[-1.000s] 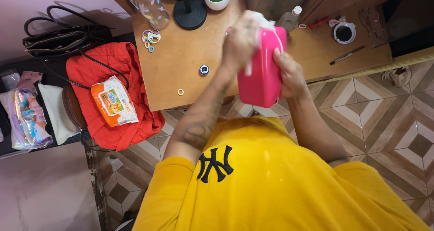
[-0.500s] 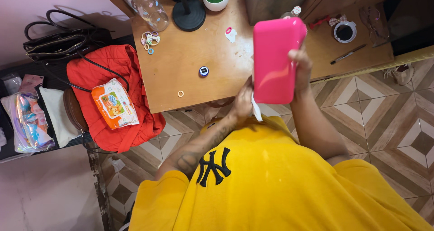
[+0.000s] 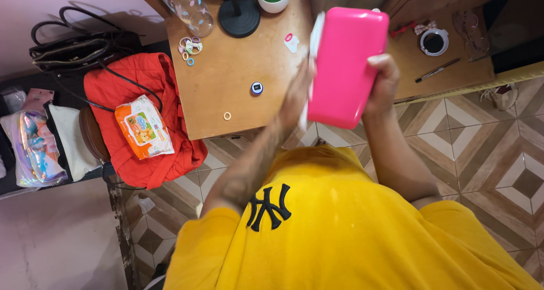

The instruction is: The person stands at a dresser and wipes several bottles and jars with tissues, then places the cleaned containers into a holographic pouch. They zip a pink pouch, handle a pack of wipes, and pick up a small box from the dresser.

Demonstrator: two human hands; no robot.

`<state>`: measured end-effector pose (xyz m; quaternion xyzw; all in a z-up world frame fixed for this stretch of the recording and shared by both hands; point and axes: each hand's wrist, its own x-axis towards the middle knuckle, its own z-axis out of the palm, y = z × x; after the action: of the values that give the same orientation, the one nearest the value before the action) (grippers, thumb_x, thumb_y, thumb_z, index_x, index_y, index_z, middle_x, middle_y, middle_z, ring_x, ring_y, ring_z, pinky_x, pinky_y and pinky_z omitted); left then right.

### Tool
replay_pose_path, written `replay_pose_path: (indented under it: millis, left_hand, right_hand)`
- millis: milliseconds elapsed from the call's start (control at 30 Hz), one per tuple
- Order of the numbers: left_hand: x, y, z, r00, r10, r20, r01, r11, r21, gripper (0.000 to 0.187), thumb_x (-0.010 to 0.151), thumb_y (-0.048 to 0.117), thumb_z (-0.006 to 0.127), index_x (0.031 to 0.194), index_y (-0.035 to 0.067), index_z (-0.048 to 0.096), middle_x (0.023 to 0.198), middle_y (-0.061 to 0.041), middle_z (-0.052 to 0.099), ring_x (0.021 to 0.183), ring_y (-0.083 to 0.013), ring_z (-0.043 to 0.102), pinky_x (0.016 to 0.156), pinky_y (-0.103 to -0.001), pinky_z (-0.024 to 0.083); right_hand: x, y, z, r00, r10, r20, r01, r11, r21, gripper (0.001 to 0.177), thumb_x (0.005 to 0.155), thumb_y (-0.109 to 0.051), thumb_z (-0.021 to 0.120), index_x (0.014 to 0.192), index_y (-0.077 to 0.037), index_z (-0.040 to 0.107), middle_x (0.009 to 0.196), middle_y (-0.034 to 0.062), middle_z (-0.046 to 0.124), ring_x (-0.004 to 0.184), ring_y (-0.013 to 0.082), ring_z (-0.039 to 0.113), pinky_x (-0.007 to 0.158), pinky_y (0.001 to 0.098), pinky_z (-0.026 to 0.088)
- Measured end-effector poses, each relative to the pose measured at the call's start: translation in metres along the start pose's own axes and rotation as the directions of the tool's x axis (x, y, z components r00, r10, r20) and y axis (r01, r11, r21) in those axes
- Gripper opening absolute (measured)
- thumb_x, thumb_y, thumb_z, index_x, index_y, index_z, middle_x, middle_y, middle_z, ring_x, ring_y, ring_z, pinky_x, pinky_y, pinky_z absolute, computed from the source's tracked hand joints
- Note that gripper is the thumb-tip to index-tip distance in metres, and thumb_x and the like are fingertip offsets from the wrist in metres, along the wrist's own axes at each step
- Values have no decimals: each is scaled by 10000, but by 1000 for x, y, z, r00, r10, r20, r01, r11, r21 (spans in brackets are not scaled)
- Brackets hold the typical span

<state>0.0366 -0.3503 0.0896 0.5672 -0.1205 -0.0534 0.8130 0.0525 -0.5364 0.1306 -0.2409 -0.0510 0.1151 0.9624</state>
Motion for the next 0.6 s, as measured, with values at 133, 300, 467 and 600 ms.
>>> replay_pose_path:
  millis: [133,300,467,600]
  left_hand:
    - [-63,-18,18,996,91,10,-92,983,157,833,1026,392,605,1590,-64,195,1529,-209,405,1458,-252,368,1222,-377,280]
    - [-34,-45,-6,850,-225,-476,59,939,-338,550,1056,293,646,1460,-35,468,1166,-186,558,857,-248,461,700,-403,373]
    - [-1,-31,-74,782,-266,-564,19,914,-404,343,1000,241,650,1243,1,617,1104,-105,700,940,-182,712,827,-341,592]
    - [3,0,-104,901,-278,-334,88,870,-485,332,1002,261,652,1228,19,623,1116,-114,691,951,-186,710,842,-340,590]
  right_hand:
    - [17,-5,-17,999,-26,18,24,993,119,347,1011,-78,590,1330,45,532,1211,175,654,1128,279,672,1037,408,576]
    - [27,29,-2,975,140,-172,-113,981,158,387,1016,-144,618,1364,-5,520,1299,157,618,1211,300,658,1136,492,549]
    - [-10,-12,8,891,453,-40,-435,824,-364,474,970,-186,554,1426,-71,492,1376,159,631,1257,288,632,1096,455,494]
    - [-25,-59,-27,970,148,-191,-235,755,-612,465,1107,-326,528,1387,43,557,1216,229,649,1158,350,636,1026,499,519]
